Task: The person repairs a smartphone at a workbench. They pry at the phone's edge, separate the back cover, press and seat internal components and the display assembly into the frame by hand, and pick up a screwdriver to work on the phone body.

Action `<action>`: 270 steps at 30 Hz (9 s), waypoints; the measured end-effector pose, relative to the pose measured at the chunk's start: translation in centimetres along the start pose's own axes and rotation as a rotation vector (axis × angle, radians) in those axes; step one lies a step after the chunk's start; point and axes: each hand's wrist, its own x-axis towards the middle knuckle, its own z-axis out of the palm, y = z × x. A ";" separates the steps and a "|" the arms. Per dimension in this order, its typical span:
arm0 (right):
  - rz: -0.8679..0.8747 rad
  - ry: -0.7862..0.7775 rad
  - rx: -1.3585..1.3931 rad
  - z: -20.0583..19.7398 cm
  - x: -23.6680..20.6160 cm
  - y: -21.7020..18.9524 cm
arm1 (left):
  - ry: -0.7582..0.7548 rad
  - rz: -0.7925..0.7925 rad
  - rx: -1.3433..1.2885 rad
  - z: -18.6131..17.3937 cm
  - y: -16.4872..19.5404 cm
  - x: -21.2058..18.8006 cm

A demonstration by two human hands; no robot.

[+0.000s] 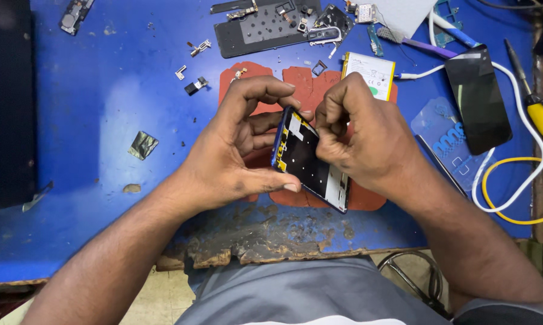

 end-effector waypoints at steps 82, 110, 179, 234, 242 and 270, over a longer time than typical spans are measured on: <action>-0.014 0.045 0.066 0.4 -0.7 0.8 | -0.020 -0.023 0.056 -0.4 -0.1 -0.3; -0.002 -0.009 0.021 0.5 -0.5 0.0 | -0.030 -0.045 0.060 0.1 0.7 -0.5; 0.058 0.124 -0.395 -4.6 -4.5 3.2 | -0.244 0.025 1.234 -0.8 4.3 0.4; -0.006 0.129 -0.221 6.0 -0.1 1.5 | -0.231 0.173 1.262 -2.3 0.2 -0.4; -0.041 0.120 -0.213 6.4 0.0 2.0 | -0.253 0.156 1.257 -2.4 0.3 -0.4; 0.002 0.144 -0.222 6.5 -0.1 2.5 | -0.254 0.139 1.246 -2.5 -0.1 -0.4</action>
